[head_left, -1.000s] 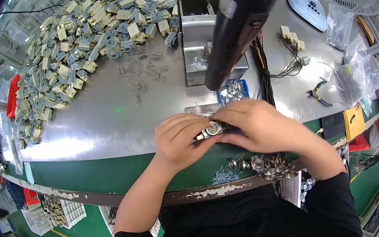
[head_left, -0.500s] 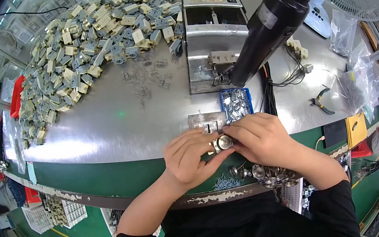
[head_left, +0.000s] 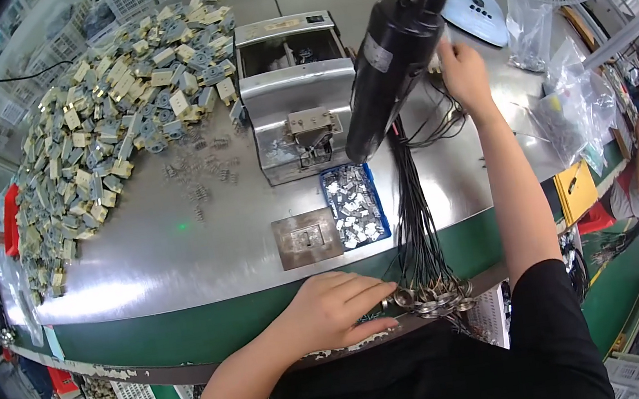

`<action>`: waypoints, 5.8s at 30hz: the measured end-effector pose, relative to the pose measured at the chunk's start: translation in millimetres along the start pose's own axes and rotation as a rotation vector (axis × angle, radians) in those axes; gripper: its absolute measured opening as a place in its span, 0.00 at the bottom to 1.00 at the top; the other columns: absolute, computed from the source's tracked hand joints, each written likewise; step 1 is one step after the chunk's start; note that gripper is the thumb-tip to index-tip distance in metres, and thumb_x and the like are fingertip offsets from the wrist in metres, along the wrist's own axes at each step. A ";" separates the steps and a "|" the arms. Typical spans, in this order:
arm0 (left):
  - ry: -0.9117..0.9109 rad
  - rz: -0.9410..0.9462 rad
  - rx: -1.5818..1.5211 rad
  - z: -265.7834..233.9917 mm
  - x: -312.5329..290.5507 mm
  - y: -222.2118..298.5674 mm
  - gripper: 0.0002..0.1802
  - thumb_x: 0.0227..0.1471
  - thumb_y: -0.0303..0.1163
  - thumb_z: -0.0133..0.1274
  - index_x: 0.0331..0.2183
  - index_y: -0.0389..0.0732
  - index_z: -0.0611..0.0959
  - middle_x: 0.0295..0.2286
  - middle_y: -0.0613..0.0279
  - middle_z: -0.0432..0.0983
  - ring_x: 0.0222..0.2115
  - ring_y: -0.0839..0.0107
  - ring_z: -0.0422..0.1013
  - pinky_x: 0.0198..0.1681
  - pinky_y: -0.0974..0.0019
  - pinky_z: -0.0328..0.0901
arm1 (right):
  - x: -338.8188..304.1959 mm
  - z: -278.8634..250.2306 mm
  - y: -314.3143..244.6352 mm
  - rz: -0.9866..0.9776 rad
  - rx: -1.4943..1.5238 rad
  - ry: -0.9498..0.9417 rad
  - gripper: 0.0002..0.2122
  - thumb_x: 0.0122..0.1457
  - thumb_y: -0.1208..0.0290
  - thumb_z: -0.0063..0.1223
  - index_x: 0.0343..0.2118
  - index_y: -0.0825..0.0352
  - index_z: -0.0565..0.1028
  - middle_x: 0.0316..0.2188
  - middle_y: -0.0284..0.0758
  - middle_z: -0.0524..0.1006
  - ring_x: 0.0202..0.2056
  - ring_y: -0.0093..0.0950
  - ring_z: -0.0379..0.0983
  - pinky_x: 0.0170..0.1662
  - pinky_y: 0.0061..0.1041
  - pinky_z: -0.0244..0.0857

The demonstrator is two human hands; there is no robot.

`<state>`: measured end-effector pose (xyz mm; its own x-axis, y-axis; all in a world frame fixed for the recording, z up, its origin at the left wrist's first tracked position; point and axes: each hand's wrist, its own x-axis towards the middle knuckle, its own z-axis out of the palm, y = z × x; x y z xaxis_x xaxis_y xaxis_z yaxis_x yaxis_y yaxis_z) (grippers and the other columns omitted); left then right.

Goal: Assembling small electronic components by connecting wires and securing parts using a power tool at a workbench.

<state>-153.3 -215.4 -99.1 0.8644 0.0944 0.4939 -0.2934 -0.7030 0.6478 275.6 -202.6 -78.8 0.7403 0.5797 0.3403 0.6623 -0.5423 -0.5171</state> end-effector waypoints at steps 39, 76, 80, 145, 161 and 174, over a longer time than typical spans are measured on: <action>0.109 -0.104 0.224 3.3 -1.0 7.1 0.30 0.41 0.45 0.73 0.45 0.44 0.84 0.34 0.65 0.82 0.37 0.61 0.77 0.40 0.58 0.68 | -187.9 -85.8 -85.6 0.281 0.767 -1.100 0.10 0.61 0.75 0.63 0.34 0.68 0.70 0.21 0.29 0.76 0.19 0.16 0.72 0.21 0.16 0.59; 0.053 -0.190 -0.058 17.5 32.1 52.8 0.26 0.43 0.41 0.71 0.41 0.37 0.82 0.35 0.59 0.77 0.37 0.58 0.76 0.41 0.58 0.70 | -207.4 -87.1 -67.7 -0.058 0.924 -0.822 0.16 0.67 0.76 0.56 0.50 0.72 0.62 0.25 0.32 0.76 0.31 0.21 0.76 0.45 0.24 0.69; -0.014 -0.144 0.014 6.2 34.0 44.5 0.24 0.42 0.46 0.71 0.36 0.40 0.83 0.38 0.59 0.77 0.41 0.58 0.75 0.45 0.57 0.70 | -213.9 -77.1 -56.5 -0.001 1.123 -0.893 0.17 0.70 0.73 0.51 0.54 0.69 0.58 0.27 0.34 0.76 0.29 0.23 0.76 0.46 0.27 0.72; 0.344 -0.625 -0.819 -72.6 -6.5 -6.4 0.17 0.63 0.23 0.55 0.52 0.26 0.79 0.39 0.53 0.83 0.41 0.66 0.81 0.45 0.67 0.75 | -187.8 -52.4 -165.8 -0.812 0.705 -0.602 0.02 0.55 0.79 0.65 0.30 0.71 0.83 0.23 0.38 0.81 0.22 0.25 0.78 0.25 0.22 0.66; 0.230 -0.374 -1.245 -60.0 -21.1 -22.6 0.18 0.53 0.21 0.66 0.46 0.31 0.81 0.38 0.56 0.82 0.38 0.68 0.80 0.45 0.66 0.74 | -191.4 -54.5 -173.5 -0.572 0.809 -0.870 0.06 0.49 0.76 0.71 0.28 0.68 0.83 0.18 0.30 0.79 0.16 0.12 0.65 0.19 0.17 0.52; 0.602 -0.160 -0.400 -42.4 -19.1 -30.4 0.21 0.34 0.27 0.79 0.26 0.37 0.80 0.25 0.60 0.79 0.24 0.72 0.75 0.27 0.70 0.67 | -208.2 -35.1 -165.2 -0.968 0.646 -0.357 0.07 0.46 0.78 0.72 0.27 0.68 0.82 0.16 0.32 0.78 0.13 0.26 0.71 0.18 0.21 0.59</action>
<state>-178.3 -165.9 -103.6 0.5692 0.6254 0.5338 -0.4085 -0.3483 0.8437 16.0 -255.1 -36.6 -0.1690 0.7665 0.6196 0.6684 0.5511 -0.4995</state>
